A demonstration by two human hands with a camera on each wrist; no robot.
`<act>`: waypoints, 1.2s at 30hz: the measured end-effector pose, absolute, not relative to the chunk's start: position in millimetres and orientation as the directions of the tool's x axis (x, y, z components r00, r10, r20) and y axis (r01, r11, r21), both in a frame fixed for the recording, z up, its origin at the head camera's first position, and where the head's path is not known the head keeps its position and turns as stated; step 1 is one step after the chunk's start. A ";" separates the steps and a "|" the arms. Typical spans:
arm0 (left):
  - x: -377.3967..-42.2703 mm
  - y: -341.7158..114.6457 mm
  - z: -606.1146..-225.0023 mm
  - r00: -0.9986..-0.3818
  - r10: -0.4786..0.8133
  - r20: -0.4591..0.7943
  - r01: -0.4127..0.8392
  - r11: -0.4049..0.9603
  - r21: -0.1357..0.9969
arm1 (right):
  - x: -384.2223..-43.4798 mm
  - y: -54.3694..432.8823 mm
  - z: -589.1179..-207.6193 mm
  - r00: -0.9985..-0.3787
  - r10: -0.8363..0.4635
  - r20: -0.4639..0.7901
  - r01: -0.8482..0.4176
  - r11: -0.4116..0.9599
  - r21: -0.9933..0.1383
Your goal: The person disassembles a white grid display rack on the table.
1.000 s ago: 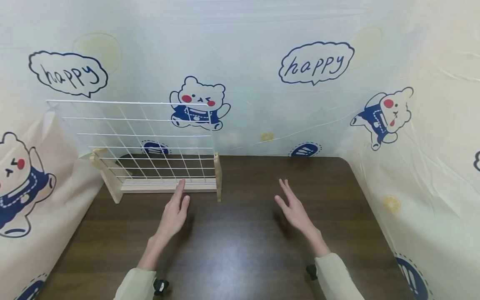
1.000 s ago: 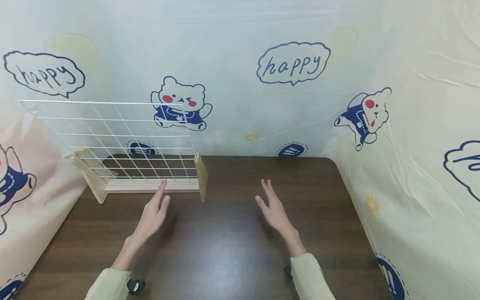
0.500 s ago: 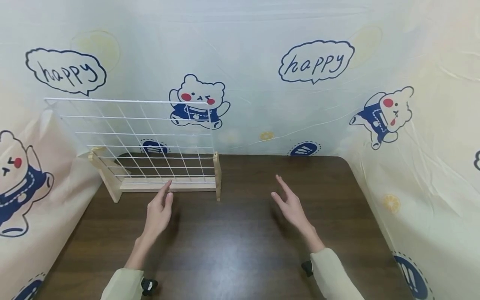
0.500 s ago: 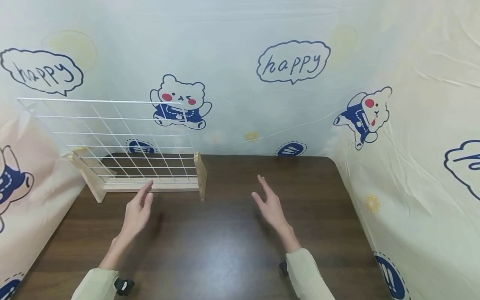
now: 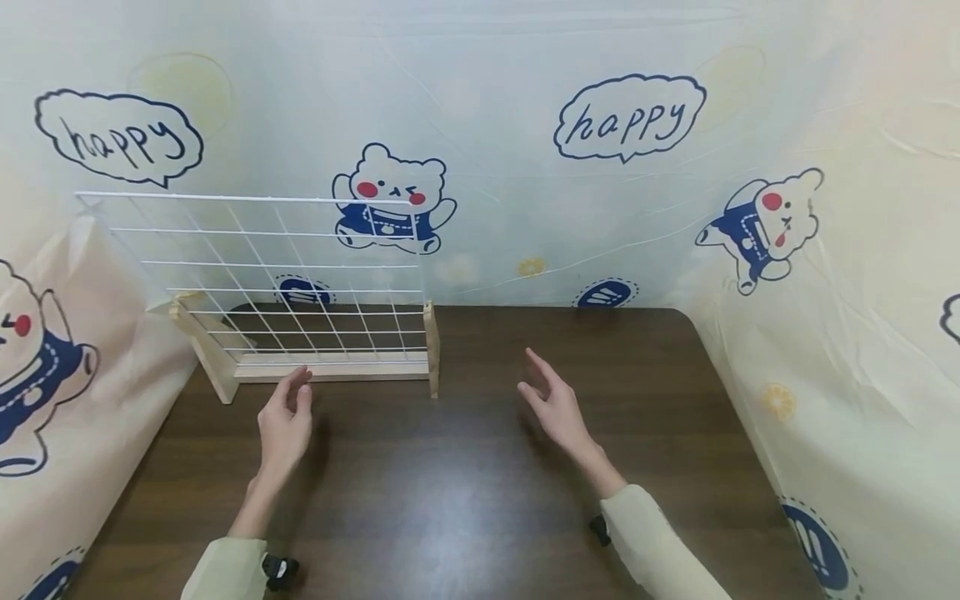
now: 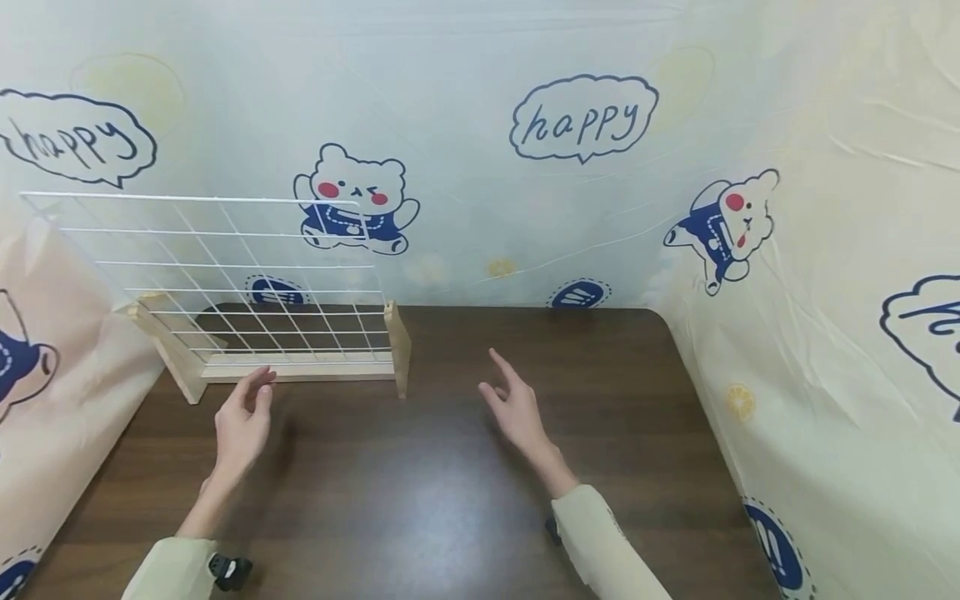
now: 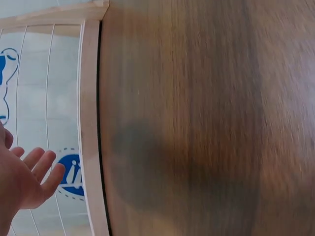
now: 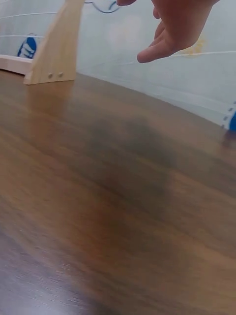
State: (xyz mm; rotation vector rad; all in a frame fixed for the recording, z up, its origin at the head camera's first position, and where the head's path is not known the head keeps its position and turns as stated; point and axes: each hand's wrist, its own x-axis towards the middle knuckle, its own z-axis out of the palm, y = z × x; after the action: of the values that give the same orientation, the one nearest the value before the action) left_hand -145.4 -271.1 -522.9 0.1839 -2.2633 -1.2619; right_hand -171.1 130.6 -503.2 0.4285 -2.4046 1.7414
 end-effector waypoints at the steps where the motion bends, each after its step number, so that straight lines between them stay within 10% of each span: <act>1: -144.5 -274.4 -522.7 -0.844 -0.369 0.390 0.136 0.555 0.821 | -170.1 126.1 -502.2 -0.946 -0.150 0.287 -0.319 0.275 -0.907; 36: -129.7 -365.6 -501.3 -0.806 -0.506 0.307 -0.060 0.586 0.808 | -168.3 58.4 -440.4 -0.965 -0.158 0.209 -0.229 0.120 -0.966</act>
State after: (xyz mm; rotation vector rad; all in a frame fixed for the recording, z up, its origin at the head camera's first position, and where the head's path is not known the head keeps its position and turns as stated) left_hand -129.7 -365.6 -501.3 0.4499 -2.3007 -1.1447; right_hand -168.3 58.4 -440.4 0.3994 -2.3102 2.0090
